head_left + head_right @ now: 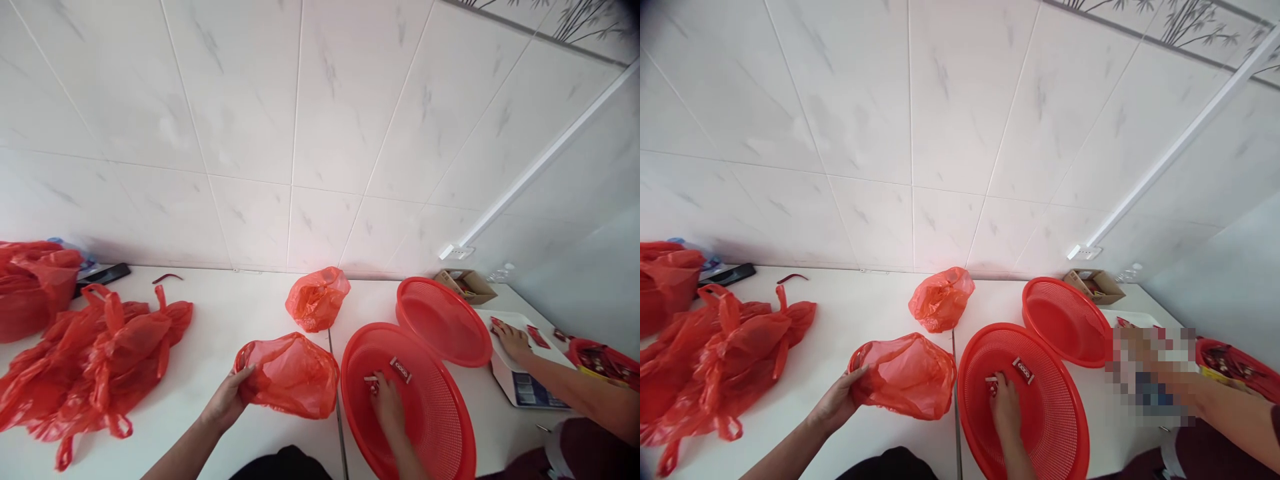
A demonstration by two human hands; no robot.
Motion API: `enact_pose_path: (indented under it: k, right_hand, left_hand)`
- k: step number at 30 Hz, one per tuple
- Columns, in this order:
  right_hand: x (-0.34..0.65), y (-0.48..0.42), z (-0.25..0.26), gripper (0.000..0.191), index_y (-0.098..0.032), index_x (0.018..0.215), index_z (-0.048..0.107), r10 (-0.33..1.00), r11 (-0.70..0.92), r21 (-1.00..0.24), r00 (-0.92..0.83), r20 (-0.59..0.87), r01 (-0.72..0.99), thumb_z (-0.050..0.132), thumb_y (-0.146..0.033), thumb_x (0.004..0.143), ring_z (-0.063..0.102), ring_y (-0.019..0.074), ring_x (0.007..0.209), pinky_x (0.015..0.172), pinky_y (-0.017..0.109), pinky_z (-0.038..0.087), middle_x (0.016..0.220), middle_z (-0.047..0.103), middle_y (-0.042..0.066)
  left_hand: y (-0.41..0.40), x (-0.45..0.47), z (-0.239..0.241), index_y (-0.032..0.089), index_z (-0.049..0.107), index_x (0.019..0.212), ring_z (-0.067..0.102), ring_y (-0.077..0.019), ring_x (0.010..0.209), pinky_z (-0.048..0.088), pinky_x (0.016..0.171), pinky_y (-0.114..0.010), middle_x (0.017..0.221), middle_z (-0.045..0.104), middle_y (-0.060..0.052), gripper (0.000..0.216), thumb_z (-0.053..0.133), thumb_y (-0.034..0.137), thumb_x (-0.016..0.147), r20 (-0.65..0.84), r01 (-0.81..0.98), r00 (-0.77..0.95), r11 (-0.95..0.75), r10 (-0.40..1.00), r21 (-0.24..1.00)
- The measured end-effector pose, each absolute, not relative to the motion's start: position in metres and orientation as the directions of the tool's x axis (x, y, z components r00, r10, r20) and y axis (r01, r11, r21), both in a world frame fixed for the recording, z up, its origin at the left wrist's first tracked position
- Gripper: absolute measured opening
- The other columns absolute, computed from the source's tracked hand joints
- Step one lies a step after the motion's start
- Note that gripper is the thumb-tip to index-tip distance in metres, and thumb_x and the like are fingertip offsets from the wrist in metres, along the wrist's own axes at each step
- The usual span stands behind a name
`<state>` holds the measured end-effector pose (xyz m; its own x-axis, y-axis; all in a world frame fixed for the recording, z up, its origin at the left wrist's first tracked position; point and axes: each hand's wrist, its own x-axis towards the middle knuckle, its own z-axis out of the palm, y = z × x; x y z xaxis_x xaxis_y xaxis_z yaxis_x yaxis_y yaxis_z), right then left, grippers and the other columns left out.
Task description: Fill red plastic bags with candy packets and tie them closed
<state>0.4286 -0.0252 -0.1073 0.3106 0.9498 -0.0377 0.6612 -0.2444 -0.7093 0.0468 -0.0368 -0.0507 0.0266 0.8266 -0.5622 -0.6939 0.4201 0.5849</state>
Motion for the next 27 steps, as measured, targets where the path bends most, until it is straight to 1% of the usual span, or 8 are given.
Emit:
enact_pose_path:
  k: [4, 7, 9, 13, 18, 21, 24, 27]
  right_hand:
    - [0.413, -0.017, -0.082, 0.039, -0.023, 0.102, 0.067, 0.921, -0.320, -0.753, 0.374, -0.107, 0.575, 0.050, -0.028, 0.067, 0.066, 0.0278, 0.087, 0.074, 0.037, 0.050, 0.096, 0.071, 0.008]
    - [0.388, -0.013, -0.056, 0.044, -0.023, 0.115, 0.061, 0.920, -0.265, -0.811, 0.388, -0.050, 0.522, 0.053, -0.032, 0.072, 0.063, 0.0272, 0.103, 0.085, 0.037, 0.050, 0.114, 0.068, 0.009]
    - [0.363, -0.015, -0.040, 0.044, -0.023, 0.118, 0.058, 0.953, -0.147, -0.863, 0.303, 0.008, 0.484, 0.054, -0.032, 0.075, 0.060, 0.0254, 0.111, 0.092, 0.036, 0.049, 0.122, 0.064, 0.009]
    - [0.307, -0.021, -0.028, 0.039, -0.024, 0.114, 0.059, 0.993, 0.118, -0.896, -0.038, 0.113, 0.428, 0.053, -0.021, 0.076, 0.059, 0.0215, 0.112, 0.096, 0.034, 0.049, 0.120, 0.062, 0.008]
    - [0.265, -0.023, -0.036, 0.066, -0.029, 0.129, 0.051, 0.982, 0.160, -0.904, -0.158, 0.105, 0.396, 0.060, -0.013, 0.066, 0.055, 0.0217, 0.120, 0.098, 0.034, 0.050, 0.129, 0.057, 0.005]
    - [0.276, -0.016, -0.035, 0.063, -0.029, 0.133, 0.048, 0.994, 0.105, -0.881, -0.077, 0.078, 0.461, 0.061, -0.021, 0.071, 0.053, 0.0221, 0.123, 0.103, 0.037, 0.046, 0.132, 0.055, 0.005]
    - [0.318, 0.001, -0.039, 0.040, -0.024, 0.119, 0.059, 0.991, -0.013, -0.846, 0.119, 0.060, 0.534, 0.052, -0.035, 0.081, 0.058, 0.0238, 0.114, 0.097, 0.038, 0.048, 0.123, 0.062, 0.009]
    - [0.379, 0.022, -0.056, 0.037, -0.020, 0.106, 0.064, 0.945, -0.167, -0.767, 0.321, 0.053, 0.620, 0.048, -0.041, 0.080, 0.061, 0.0277, 0.107, 0.092, 0.041, 0.048, 0.114, 0.066, 0.013]
  left_hand:
    - [-0.041, 0.047, -0.054, 0.015, 0.067, 0.095, 0.073, -0.0236, 0.078, 0.058, 0.073, -0.031, 0.086, 0.077, -0.010, 0.026, 0.077, 0.019, 0.071, -0.514, -0.697, 0.048, 0.397, 0.856, 0.597]
    - [-0.042, 0.047, -0.055, 0.015, 0.067, 0.094, 0.073, -0.0227, 0.077, 0.058, 0.073, -0.031, 0.088, 0.077, -0.009, 0.025, 0.078, 0.019, 0.072, -0.506, -0.690, 0.038, 0.389, 0.861, 0.610]
    - [-0.041, 0.048, -0.055, 0.014, 0.068, 0.095, 0.072, -0.0219, 0.079, 0.058, 0.075, -0.031, 0.089, 0.077, -0.009, 0.025, 0.078, 0.019, 0.073, -0.510, -0.679, 0.046, 0.401, 0.859, 0.615]
    - [-0.038, 0.050, -0.054, 0.014, 0.069, 0.098, 0.072, -0.0227, 0.082, 0.057, 0.077, -0.032, 0.092, 0.077, -0.010, 0.025, 0.076, 0.021, 0.075, -0.499, -0.655, 0.073, 0.419, 0.863, 0.629]
    - [-0.039, 0.049, -0.055, 0.015, 0.068, 0.101, 0.072, -0.0235, 0.083, 0.057, 0.079, -0.033, 0.094, 0.077, -0.010, 0.027, 0.075, 0.021, 0.076, -0.488, -0.634, 0.098, 0.432, 0.867, 0.641]
    - [-0.040, 0.047, -0.058, 0.015, 0.067, 0.101, 0.072, -0.0242, 0.084, 0.056, 0.081, -0.035, 0.094, 0.077, -0.010, 0.028, 0.075, 0.023, 0.075, -0.487, -0.640, 0.112, 0.438, 0.866, 0.631]
    - [-0.040, 0.046, -0.061, 0.016, 0.066, 0.103, 0.072, -0.0251, 0.085, 0.056, 0.081, -0.035, 0.094, 0.077, -0.010, 0.031, 0.075, 0.025, 0.075, -0.492, -0.637, 0.129, 0.452, 0.861, 0.625]
    - [-0.041, 0.046, -0.064, 0.016, 0.066, 0.104, 0.072, -0.0250, 0.087, 0.056, 0.083, -0.035, 0.095, 0.077, -0.010, 0.032, 0.075, 0.025, 0.075, -0.486, -0.628, 0.146, 0.461, 0.861, 0.627]
